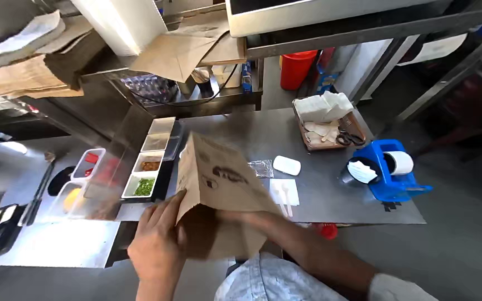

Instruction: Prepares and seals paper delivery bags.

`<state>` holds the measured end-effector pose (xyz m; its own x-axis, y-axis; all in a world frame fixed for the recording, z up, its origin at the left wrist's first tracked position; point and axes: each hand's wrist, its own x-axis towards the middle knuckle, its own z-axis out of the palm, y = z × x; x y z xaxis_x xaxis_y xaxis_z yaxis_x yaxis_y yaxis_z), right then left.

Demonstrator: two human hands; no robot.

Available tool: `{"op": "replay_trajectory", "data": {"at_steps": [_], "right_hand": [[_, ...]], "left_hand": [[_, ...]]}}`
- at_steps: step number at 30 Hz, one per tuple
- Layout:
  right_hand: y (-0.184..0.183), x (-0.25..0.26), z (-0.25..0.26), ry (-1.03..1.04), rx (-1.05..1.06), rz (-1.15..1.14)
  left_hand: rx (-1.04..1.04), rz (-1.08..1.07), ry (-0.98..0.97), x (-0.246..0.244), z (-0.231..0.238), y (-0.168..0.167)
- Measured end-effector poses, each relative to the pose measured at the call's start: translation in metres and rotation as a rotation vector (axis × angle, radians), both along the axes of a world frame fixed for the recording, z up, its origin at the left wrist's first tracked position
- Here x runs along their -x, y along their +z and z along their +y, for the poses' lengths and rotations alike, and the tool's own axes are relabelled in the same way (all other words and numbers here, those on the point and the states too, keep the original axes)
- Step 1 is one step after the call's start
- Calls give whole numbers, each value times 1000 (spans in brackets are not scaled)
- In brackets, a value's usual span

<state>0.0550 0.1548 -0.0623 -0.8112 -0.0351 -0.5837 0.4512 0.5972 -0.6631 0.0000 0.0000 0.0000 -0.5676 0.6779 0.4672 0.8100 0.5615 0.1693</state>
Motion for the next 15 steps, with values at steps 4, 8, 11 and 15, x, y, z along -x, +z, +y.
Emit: {"op": "replay_trajectory", "data": {"at_steps": [4,8,11,15], "right_hand": [[65,-76,36,356,627,861],[-1,-48,153,-525,441,1065],[-117,7,206,-392,-501,336],[-168,37,212,-209,-648,144]], "left_hand": [[176,-97,22,22,-14,28],[320,-78,107,56,-7,63],[445,-116,159,81,13,85],[572,-142,188,113,39,111]]}}
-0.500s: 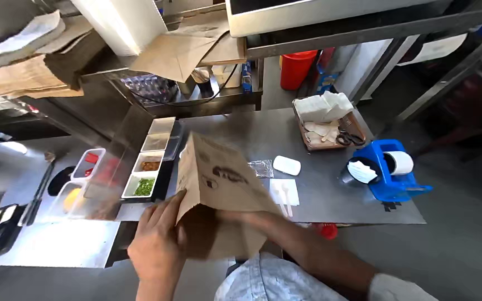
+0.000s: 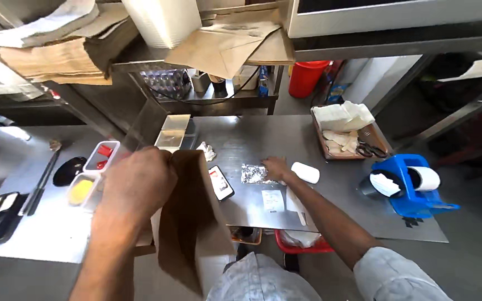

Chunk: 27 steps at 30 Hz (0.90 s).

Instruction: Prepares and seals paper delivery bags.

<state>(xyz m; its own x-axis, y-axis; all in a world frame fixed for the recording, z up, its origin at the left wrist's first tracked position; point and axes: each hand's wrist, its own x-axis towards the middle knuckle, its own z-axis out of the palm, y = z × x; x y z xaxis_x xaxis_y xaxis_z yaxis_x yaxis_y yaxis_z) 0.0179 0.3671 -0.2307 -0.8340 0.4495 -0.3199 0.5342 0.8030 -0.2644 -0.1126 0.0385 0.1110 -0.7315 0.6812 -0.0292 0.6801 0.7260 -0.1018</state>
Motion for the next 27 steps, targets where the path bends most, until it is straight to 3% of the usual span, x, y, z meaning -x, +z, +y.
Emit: {"op": "replay_trajectory", "data": {"at_steps": [4,9,14,18,20,23,25,27], "right_hand": [[-11,12,1,23,21,114],[-8,16,6,-120,24,-4],[-20,26,29,-116,88,5],[6,26,36,-131,201,102],[34,9,56,-229,304,306],[108,-50,61,-402,528,873],[160,-86,44,-381,812,1250],[197,-106,18,-281,1030,1480]], "left_hand": [[24,-30,-7,21,22,13],[25,-67,12,24,57,15],[34,-79,43,14,86,8],[64,-83,89,2,107,9],[93,-98,117,1,117,11],[31,-125,127,-10,129,3],[-7,-149,126,-20,142,-3],[-8,-158,126,-32,159,-5]]}}
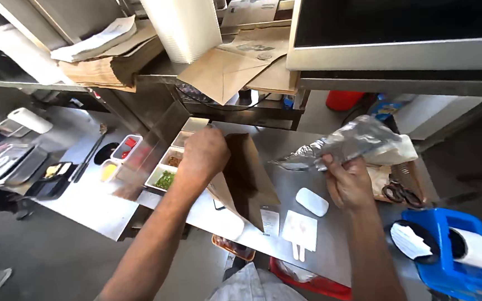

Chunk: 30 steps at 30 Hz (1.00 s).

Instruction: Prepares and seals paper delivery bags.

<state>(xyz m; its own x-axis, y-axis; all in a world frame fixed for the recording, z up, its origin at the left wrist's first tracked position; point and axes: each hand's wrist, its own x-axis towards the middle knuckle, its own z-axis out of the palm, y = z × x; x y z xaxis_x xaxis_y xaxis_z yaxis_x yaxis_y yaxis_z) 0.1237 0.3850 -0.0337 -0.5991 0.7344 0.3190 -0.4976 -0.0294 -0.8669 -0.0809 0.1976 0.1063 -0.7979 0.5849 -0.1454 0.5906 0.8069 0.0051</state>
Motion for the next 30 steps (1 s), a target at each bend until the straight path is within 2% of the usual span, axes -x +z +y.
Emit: {"op": "replay_trajectory", "data": {"at_steps": [2,4,6,8,10,11,14,16,18,20,23,24,27,28,30], "right_hand": [[19,-8,-27,55,-30,95],[23,-3,-36,115,-185,45],[21,3,-34,85,-364,-136],[21,2,-27,-39,-597,-364],[31,-6,-22,-151,-748,-458],[35,-9,-21,-176,-748,-451],[33,-5,-22,-145,-545,-340],[29,5,-21,-139,-571,-359],[30,16,-20,-123,-724,-550],[29,24,-19,-96,-858,-853],[35,50,-11,168,-1058,-1342],[36,66,-11,265,-1110,-1439],[37,129,-7,531,-1193,-1596],[39,144,-6,535,-1177,-1613],[57,150,-5,365,-1151,-1520]], "left_hand": [[3,-24,-4,-13,15,4],[-6,-41,-36,-23,27,8],[-27,-54,-109,-27,33,5],[-53,-68,-166,-30,38,3],[-57,-88,-193,-29,46,2],[-59,-110,-203,-26,52,0],[-122,-181,-267,-23,57,-8],[-222,-235,-299,-27,49,-6],[-278,-262,-307,-20,42,-6],[-295,-264,-305,-6,38,-11],[-274,-277,-326,7,33,-23],[-251,-304,-342,9,32,-26],[-205,-383,-371,18,31,-39],[-222,-380,-371,26,28,-46],[-245,-389,-343,48,23,-61]]}}
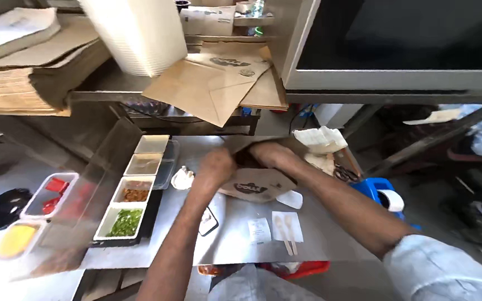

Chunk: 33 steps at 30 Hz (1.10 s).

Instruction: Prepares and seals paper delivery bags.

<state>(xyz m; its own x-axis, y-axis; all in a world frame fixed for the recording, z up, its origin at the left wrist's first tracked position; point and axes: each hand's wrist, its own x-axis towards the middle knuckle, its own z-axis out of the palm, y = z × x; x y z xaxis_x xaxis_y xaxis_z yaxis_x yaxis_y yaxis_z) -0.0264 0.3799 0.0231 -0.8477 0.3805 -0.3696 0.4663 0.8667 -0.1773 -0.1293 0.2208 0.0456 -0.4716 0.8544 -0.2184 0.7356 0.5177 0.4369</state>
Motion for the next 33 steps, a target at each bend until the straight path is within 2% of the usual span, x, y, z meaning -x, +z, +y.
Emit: {"op": "replay_trajectory", "data": {"at_steps": [1,3,4,5,6,8,9,11,12,14,17,20,23,25,27,30,33], "right_hand": [[13,-9,3,-7,24,210],[23,-46,3,-50,173,799],[15,-69,0,-125,176,1054],[-6,-91,2,-237,101,1211],[-39,-115,8,-373,22,1225],[-127,-156,32,-539,36,922],[-172,-170,41,-537,92,703],[-236,-177,52,-437,134,324],[-253,-173,55,-376,125,229],[-261,-166,56,-303,125,181],[-227,-164,52,-318,160,339],[-119,-151,37,-251,144,556],[-4,-111,12,-24,82,694],[43,-66,-4,145,5,705],[50,-11,-9,313,-66,637],[2,61,6,556,-61,412],[-26,84,-9,666,-30,206]], "left_hand": [[4,-12,19,13,-1,-7],[18,-31,49,34,-4,-24],[23,-32,60,43,-6,-34],[31,-42,71,50,-7,-41],[33,-59,84,56,-8,-46],[32,-96,116,61,-9,-49],[33,-110,127,62,-10,-50],[17,-93,167,62,-11,-49],[-13,-47,208,60,-12,-49],[-76,81,271,55,-16,-45],[-188,251,205,50,-17,-34],[-228,285,74,44,-17,-33],[-133,169,161,45,-23,-35],[-104,83,223,43,-25,-34],[-45,12,246,40,-28,-34],[14,-65,238,35,-33,-39],[4,-95,247,31,-40,-42]]}}
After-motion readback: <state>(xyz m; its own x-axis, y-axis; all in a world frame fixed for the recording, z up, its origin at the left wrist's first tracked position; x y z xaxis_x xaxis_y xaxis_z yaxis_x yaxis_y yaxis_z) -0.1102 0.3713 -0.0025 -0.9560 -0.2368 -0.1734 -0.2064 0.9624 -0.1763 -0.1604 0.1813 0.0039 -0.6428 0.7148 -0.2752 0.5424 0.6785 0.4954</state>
